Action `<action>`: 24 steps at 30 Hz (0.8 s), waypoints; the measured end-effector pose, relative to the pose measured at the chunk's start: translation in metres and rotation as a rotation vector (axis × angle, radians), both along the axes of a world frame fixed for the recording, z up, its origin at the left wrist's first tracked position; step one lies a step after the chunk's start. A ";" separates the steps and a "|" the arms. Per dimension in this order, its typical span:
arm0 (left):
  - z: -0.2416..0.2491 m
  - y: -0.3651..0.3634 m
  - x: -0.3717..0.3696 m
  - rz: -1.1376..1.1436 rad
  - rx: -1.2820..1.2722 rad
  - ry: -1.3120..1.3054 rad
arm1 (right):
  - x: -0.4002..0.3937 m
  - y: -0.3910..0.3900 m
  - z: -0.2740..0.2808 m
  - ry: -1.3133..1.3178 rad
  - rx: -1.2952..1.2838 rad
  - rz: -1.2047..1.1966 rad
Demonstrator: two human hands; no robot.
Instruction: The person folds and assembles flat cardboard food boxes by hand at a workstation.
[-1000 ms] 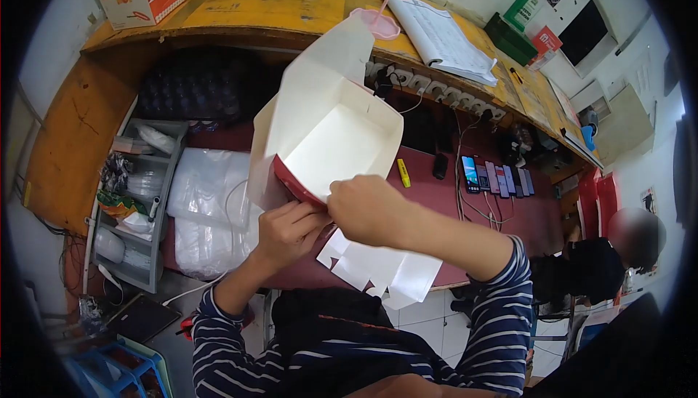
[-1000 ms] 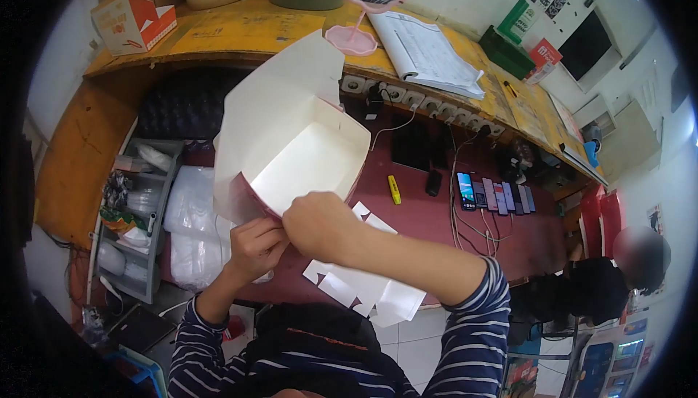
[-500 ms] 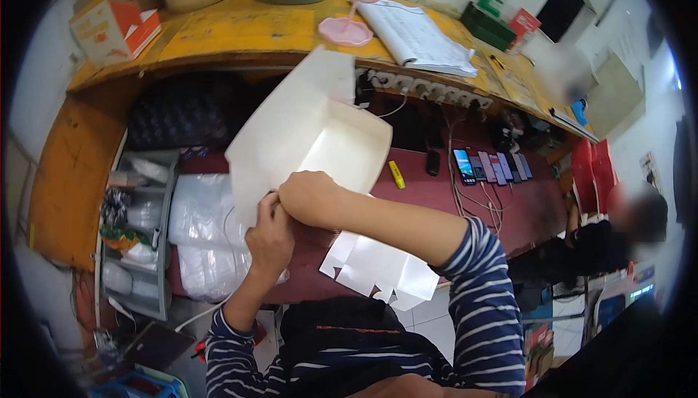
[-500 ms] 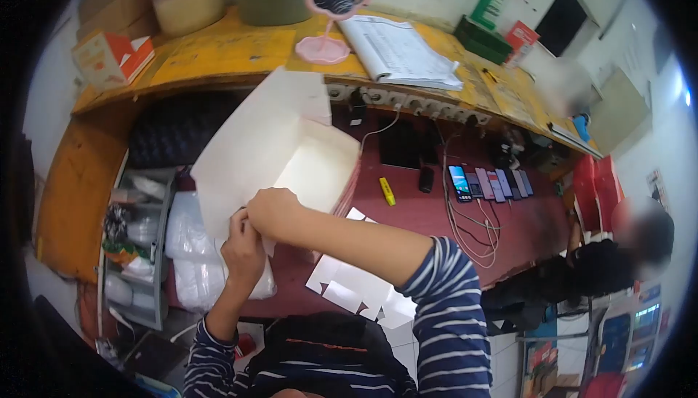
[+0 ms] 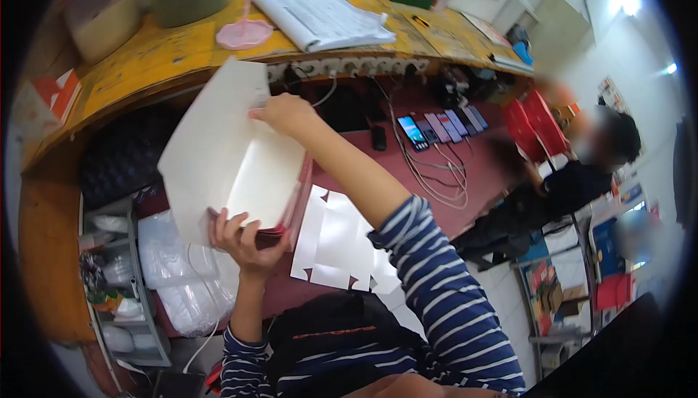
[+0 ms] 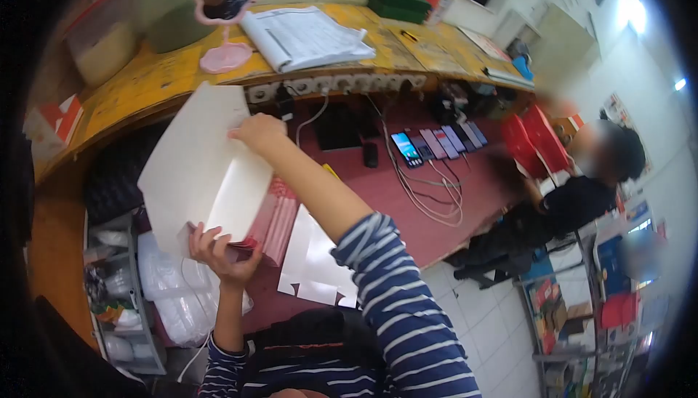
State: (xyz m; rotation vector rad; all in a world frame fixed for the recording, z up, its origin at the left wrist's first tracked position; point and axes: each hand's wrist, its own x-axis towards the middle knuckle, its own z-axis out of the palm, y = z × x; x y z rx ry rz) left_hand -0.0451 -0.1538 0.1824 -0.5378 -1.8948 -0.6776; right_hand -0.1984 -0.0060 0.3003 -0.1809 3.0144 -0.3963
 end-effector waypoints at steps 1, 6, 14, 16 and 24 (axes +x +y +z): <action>-0.001 0.001 -0.002 0.007 0.031 0.030 | -0.008 0.002 -0.008 0.023 0.014 0.122; -0.001 0.030 0.019 0.192 0.196 0.093 | 0.002 0.020 -0.012 0.342 -0.498 0.138; -0.164 0.089 0.070 -0.947 -0.671 -0.689 | 0.139 0.069 -0.121 0.747 -1.232 -0.393; -0.182 0.083 0.053 -0.921 -0.790 -0.678 | 0.186 0.078 -0.197 0.305 -1.162 -0.473; -0.139 0.108 0.027 -0.942 -0.229 -1.184 | 0.301 0.067 -0.262 -0.575 -0.684 -0.133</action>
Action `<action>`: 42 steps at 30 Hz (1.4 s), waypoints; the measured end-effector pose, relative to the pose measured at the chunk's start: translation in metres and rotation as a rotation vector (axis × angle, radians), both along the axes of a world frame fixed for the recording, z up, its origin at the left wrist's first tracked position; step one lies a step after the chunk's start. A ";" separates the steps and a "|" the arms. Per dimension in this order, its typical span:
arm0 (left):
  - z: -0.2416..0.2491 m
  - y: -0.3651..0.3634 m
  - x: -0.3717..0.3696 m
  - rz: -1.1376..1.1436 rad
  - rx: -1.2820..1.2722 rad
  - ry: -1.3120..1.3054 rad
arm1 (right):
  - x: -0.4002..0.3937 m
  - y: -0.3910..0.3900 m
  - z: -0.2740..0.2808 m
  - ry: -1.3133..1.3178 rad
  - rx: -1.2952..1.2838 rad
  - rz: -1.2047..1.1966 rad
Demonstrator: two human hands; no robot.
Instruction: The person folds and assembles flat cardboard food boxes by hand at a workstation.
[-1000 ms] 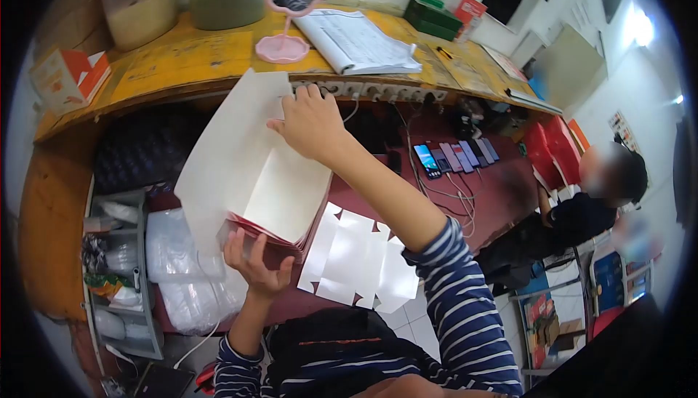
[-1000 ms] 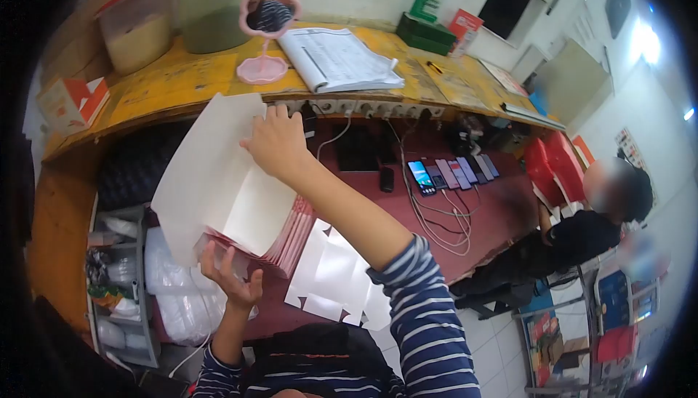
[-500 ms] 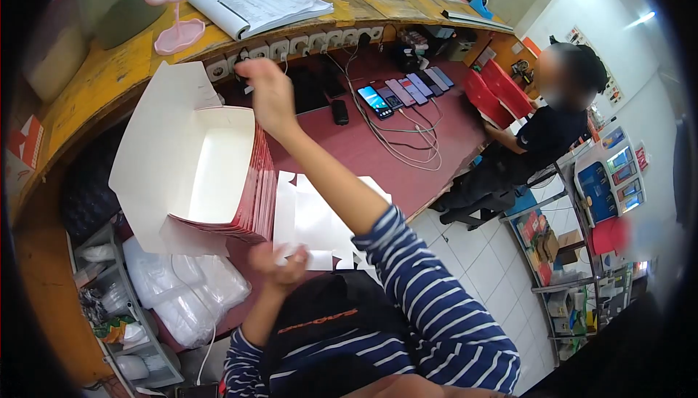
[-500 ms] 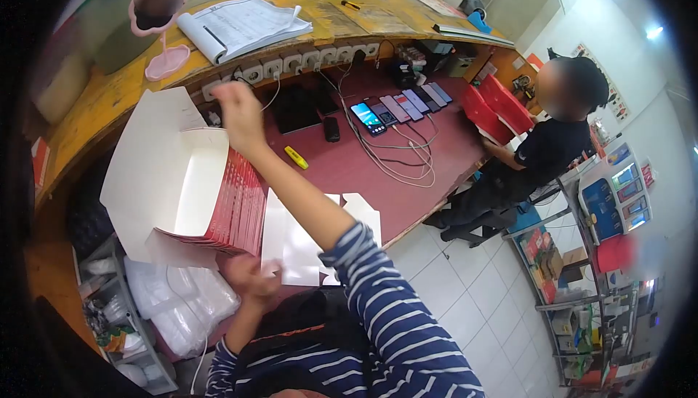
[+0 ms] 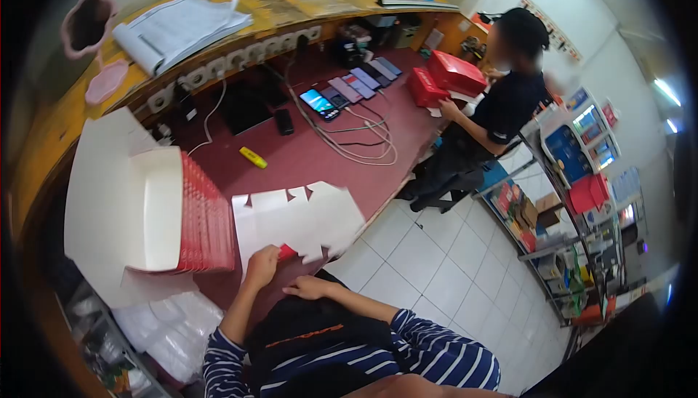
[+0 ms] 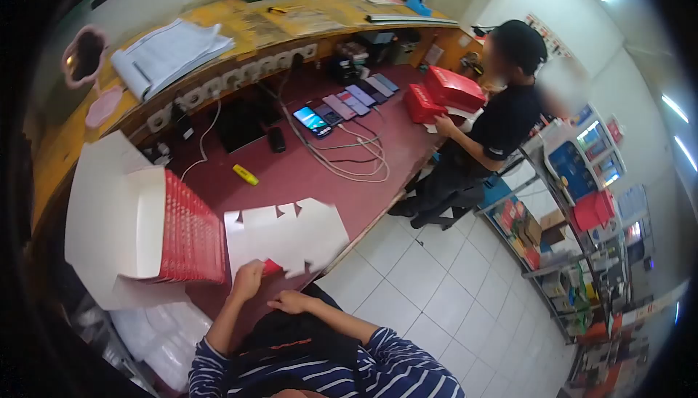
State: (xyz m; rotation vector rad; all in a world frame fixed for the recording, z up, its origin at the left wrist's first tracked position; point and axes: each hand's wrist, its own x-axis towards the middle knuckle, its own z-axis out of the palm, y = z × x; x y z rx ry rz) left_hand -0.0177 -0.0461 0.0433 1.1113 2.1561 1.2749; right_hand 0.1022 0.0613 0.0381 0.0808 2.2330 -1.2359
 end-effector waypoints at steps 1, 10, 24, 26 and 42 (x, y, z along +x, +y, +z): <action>0.009 0.007 -0.002 0.082 0.091 -0.159 | 0.000 -0.002 0.015 -0.157 -0.048 -0.127; 0.109 0.066 0.015 0.156 0.698 -0.688 | 0.032 0.039 0.076 0.387 -1.140 -1.199; 0.117 0.092 0.032 -0.012 0.615 -0.343 | 0.075 0.112 0.158 0.663 -0.803 -1.337; 0.120 0.097 0.046 -0.005 0.715 -0.359 | 0.061 0.095 0.162 0.851 -0.628 -1.435; 0.133 0.093 0.078 0.027 0.730 -0.357 | 0.031 0.046 0.147 0.897 -1.156 -1.538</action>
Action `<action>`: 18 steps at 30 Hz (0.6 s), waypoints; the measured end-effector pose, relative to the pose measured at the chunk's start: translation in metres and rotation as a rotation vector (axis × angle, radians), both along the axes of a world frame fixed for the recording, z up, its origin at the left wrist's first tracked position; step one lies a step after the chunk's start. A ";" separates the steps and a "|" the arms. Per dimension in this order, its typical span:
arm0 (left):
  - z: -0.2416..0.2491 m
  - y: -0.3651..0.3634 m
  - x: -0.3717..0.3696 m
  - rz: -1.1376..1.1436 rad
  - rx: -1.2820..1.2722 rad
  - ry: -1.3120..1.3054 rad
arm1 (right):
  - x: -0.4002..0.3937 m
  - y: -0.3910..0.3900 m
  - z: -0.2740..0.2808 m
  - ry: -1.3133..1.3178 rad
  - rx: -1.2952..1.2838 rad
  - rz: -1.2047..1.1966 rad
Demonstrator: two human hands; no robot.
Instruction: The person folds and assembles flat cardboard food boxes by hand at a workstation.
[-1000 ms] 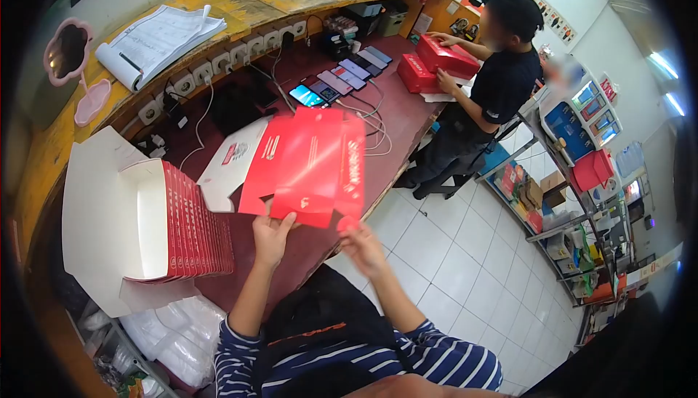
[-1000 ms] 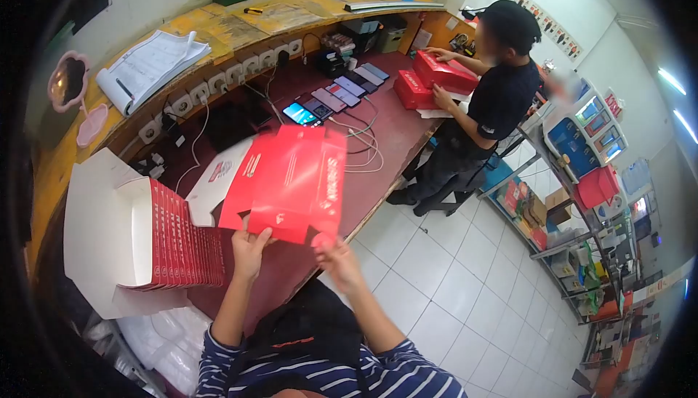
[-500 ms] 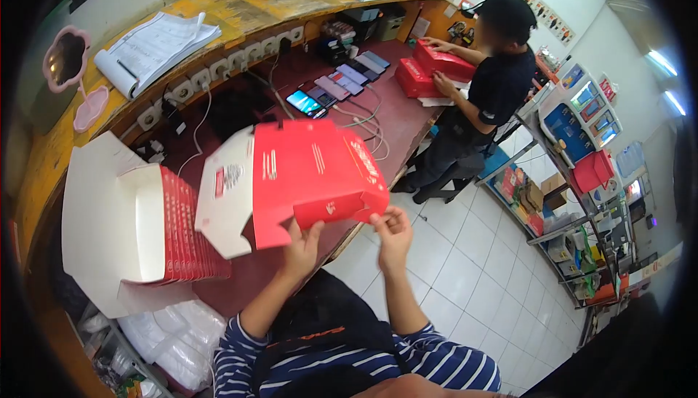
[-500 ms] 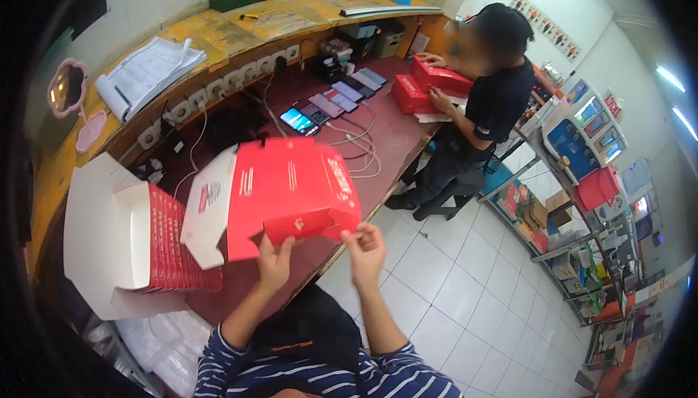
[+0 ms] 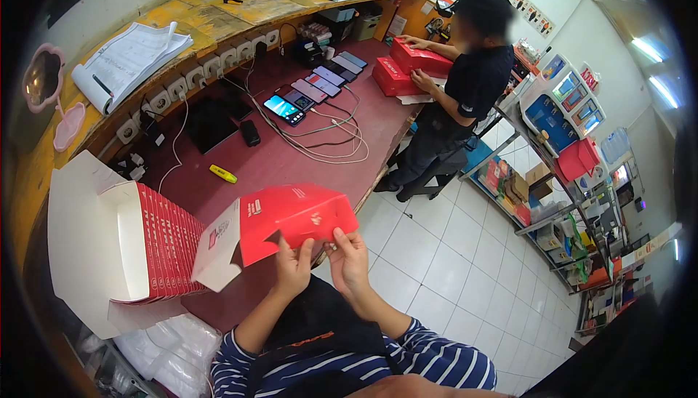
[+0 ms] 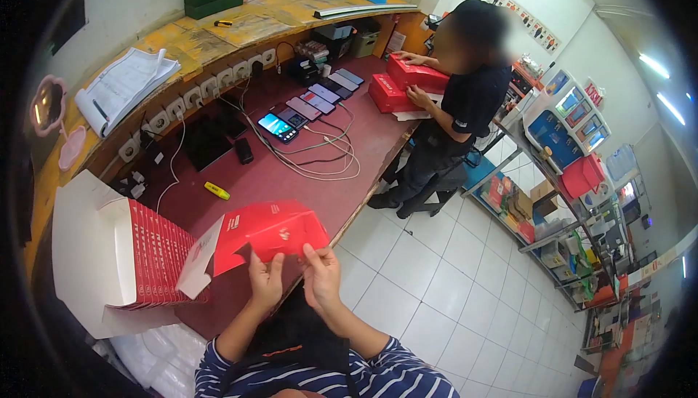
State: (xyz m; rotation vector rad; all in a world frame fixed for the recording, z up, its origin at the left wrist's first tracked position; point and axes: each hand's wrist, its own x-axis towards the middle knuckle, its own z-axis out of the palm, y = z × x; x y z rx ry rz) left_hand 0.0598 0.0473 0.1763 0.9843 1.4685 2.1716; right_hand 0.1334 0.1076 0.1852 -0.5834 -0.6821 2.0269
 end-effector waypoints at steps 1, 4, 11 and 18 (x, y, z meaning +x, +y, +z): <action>0.001 -0.001 0.003 -0.105 -0.031 -0.102 | -0.003 -0.003 0.003 0.039 -0.080 0.037; 0.000 0.000 0.000 -0.220 -0.031 -0.260 | -0.002 0.005 -0.001 0.188 -0.174 0.095; 0.003 -0.014 -0.052 -0.683 0.463 -1.016 | 0.007 0.008 0.014 -0.148 0.333 -0.146; 0.014 -0.014 -0.009 -0.217 0.227 -0.620 | -0.004 -0.041 0.000 -0.070 0.567 -0.238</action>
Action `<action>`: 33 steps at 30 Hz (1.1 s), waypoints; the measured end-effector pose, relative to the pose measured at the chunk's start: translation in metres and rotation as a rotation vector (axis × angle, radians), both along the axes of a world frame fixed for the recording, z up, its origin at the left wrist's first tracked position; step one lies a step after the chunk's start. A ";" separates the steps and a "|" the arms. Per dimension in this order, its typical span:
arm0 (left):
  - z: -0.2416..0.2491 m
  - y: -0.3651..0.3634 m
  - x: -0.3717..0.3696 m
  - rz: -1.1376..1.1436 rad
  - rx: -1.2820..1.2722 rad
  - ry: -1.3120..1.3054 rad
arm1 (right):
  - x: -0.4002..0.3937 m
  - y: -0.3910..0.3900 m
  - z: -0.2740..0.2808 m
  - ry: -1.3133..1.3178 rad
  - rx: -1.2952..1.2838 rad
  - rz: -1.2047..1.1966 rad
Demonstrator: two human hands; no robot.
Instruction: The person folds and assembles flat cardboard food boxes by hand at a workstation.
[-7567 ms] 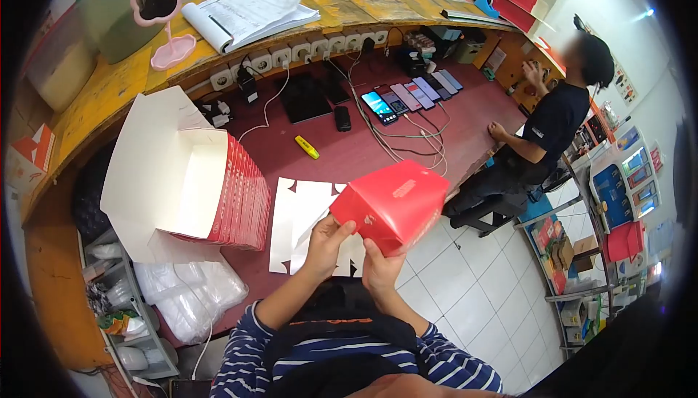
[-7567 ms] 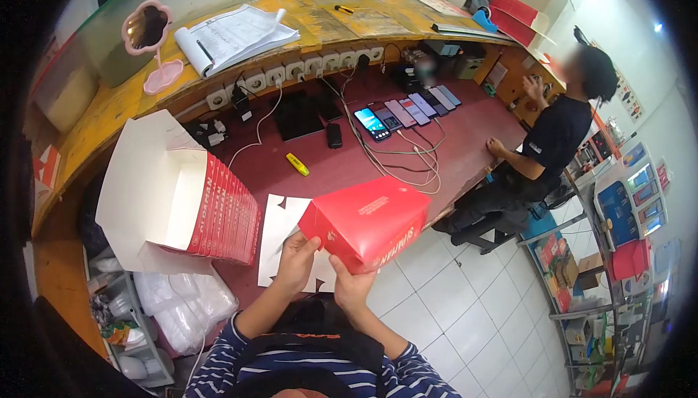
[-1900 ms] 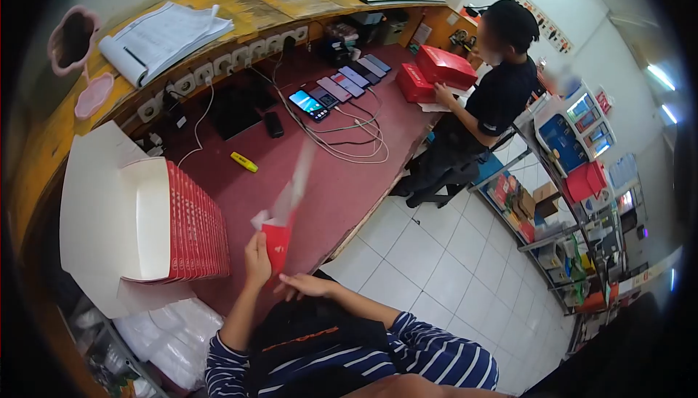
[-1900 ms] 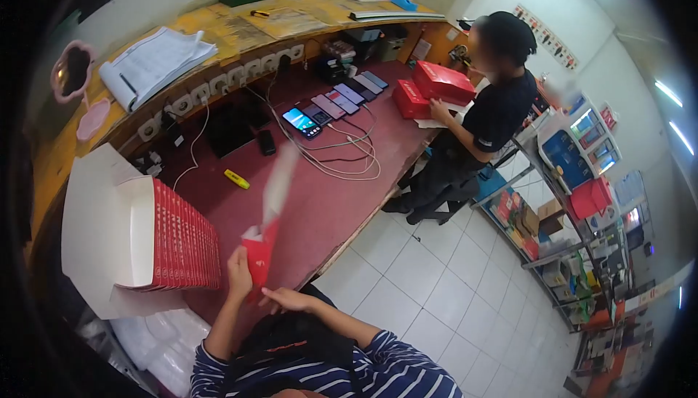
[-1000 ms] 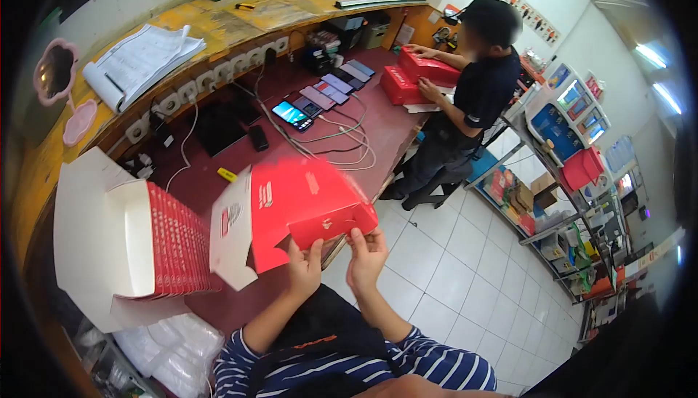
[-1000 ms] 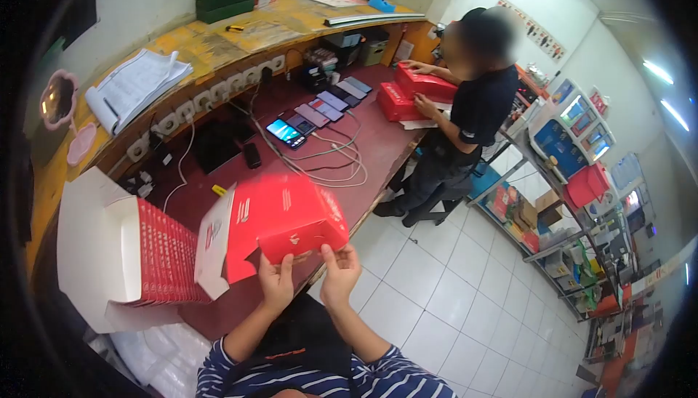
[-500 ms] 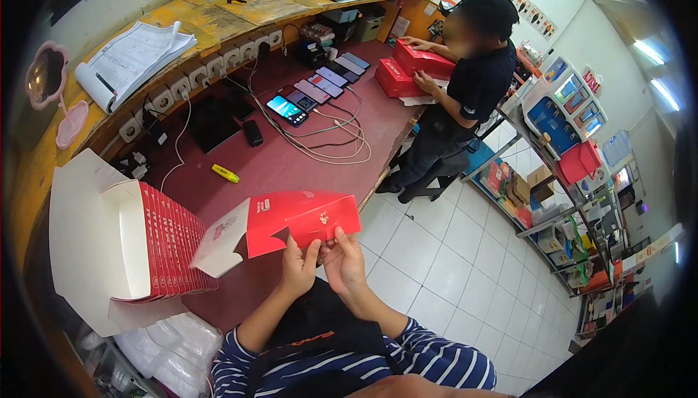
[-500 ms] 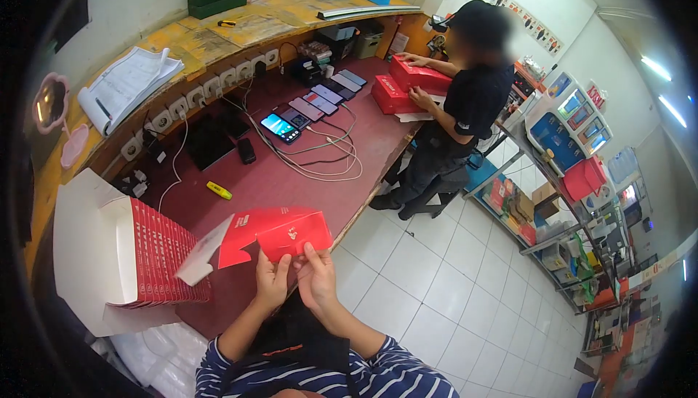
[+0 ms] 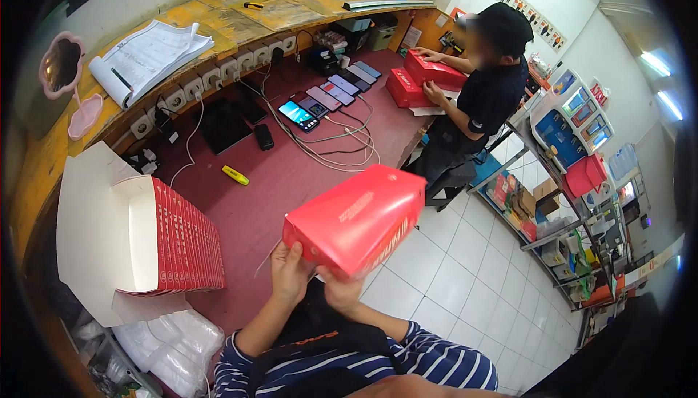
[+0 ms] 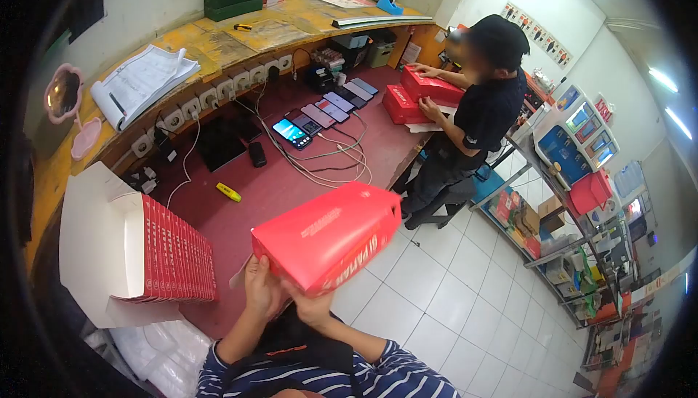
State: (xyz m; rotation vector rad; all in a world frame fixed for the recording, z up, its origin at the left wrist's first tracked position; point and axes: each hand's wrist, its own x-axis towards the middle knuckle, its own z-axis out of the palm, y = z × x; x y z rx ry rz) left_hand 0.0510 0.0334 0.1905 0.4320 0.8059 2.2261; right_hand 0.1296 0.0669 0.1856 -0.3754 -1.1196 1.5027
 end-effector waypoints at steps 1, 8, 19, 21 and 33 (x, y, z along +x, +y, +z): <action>0.005 -0.002 0.002 -0.071 0.090 -0.192 | -0.003 -0.006 -0.013 -0.095 0.022 0.005; 0.013 -0.030 -0.046 -0.390 0.047 -0.515 | 0.024 0.055 -0.037 -0.481 0.759 0.229; 0.017 -0.057 -0.063 -0.122 0.131 -0.110 | 0.021 0.077 0.025 -0.186 -0.550 0.622; 0.003 -0.056 -0.053 -0.473 -0.327 0.531 | 0.007 0.052 0.018 -0.119 -0.426 0.473; -0.001 -0.028 -0.002 0.237 -0.085 0.642 | -0.013 0.008 0.036 -0.305 0.064 0.227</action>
